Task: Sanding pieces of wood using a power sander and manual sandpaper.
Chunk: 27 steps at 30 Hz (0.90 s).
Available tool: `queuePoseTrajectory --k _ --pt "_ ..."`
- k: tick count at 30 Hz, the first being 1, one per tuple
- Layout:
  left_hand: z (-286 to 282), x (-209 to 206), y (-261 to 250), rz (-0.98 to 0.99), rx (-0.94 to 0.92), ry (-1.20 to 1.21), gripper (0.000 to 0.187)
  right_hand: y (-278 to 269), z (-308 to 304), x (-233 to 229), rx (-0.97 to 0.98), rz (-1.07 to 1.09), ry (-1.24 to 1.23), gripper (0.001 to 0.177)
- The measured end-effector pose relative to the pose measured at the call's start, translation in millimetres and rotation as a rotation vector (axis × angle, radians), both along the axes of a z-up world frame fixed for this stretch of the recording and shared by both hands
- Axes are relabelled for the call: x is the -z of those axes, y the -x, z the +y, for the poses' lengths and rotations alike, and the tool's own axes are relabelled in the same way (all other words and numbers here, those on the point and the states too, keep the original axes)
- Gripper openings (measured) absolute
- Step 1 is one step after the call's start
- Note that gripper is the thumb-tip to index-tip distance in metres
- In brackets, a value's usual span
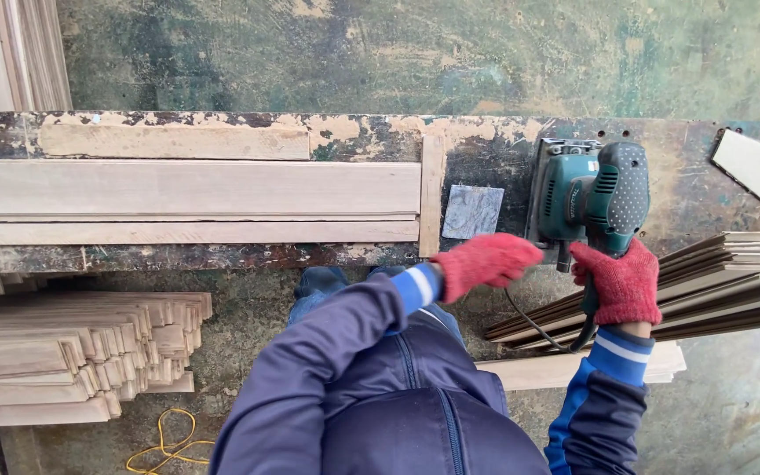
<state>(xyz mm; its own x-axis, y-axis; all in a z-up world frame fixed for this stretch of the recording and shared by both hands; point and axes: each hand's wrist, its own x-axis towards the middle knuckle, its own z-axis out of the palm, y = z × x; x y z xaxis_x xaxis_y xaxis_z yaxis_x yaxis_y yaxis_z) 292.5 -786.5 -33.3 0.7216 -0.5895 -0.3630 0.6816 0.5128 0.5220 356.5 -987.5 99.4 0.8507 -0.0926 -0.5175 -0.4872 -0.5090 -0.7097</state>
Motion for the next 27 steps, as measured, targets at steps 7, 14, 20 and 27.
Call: queuePoseTrajectory --k 7,14,20,27 --pt "200.5 -5.3 116.8 0.1 -0.776 0.158 0.043 -10.7 -36.6 46.9 -0.14 -0.159 0.253 0.042" --pt "269.3 -9.6 206.9 0.478 -1.318 0.17 0.033 20.5 106.1 -24.8 -0.494 -0.996 0.353 0.035" --pt "262.9 -24.2 181.1 0.549 -1.295 0.051 0.031 26.8 151.6 139.6 -0.593 -0.214 0.654 0.08" --pt "315.5 -28.2 201.2 0.518 -1.22 0.061 0.028 35.5 155.2 179.5 -0.491 -0.408 0.895 0.053"
